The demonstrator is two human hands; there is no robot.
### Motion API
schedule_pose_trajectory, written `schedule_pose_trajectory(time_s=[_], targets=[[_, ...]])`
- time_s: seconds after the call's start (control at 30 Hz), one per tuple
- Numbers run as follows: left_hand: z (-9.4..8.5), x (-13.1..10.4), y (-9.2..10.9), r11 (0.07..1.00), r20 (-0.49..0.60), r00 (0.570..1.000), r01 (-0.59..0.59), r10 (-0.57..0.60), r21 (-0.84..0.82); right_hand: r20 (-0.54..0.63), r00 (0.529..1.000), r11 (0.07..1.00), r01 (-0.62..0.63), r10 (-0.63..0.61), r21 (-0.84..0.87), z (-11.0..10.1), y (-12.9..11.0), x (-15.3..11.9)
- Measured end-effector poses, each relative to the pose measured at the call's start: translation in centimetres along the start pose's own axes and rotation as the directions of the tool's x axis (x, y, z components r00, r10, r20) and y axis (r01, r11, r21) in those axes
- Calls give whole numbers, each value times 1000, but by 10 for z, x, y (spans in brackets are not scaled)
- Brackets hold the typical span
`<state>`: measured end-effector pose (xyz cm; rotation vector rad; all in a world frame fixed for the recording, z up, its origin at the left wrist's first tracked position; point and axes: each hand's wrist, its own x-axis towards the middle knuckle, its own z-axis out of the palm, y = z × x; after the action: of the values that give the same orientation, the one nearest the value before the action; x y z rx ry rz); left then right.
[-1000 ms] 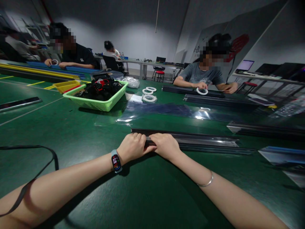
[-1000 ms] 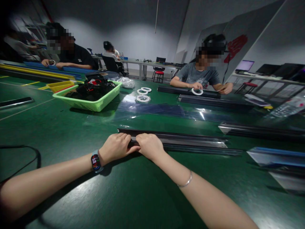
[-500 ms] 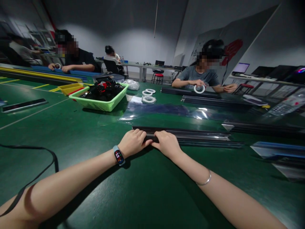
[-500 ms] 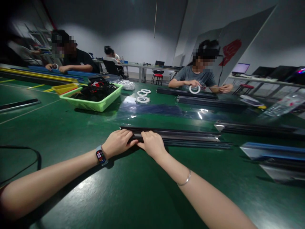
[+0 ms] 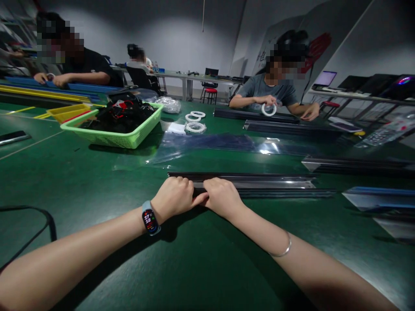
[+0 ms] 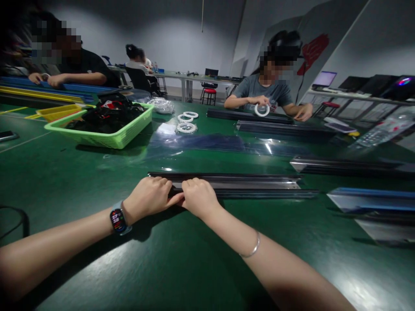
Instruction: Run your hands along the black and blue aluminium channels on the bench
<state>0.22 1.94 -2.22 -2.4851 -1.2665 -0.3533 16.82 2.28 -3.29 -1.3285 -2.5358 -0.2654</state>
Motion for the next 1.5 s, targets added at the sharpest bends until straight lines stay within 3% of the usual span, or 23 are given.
schedule_pose_trajectory(time_s=[0.3, 0.43, 0.67, 0.83, 1.0, 1.33, 1.5], targets=[[6, -4, -1, 995, -46, 996, -83, 81, -49, 9, 1000, 999, -6, 6, 37, 0, 0, -1], [4, 1, 0, 997, -20, 999, -52, 51, -52, -15, 1000, 996, -21, 22, 83, -1, -1, -2], [5, 0, 1, 997, -84, 996, -48, 43, -67, 15, 999, 995, -35, 34, 97, -2, -2, -2], [3, 0, 2, 996, -82, 995, -56, 50, -64, -49, 998, 990, -19, 26, 138, -2, -1, -4], [3, -1, 2, 995, -125, 991, -66, 57, -71, -19, 999, 992, -45, 48, 120, -1, -1, -6], [4, -2, 1, 990, -169, 983, -91, 72, -108, -71, 995, 981, -57, 72, 187, 3, 1, -8], [6, -2, 1, 988, -130, 985, -126, 114, -87, -68, 994, 977, -76, 91, 199, 2, 0, -8]])
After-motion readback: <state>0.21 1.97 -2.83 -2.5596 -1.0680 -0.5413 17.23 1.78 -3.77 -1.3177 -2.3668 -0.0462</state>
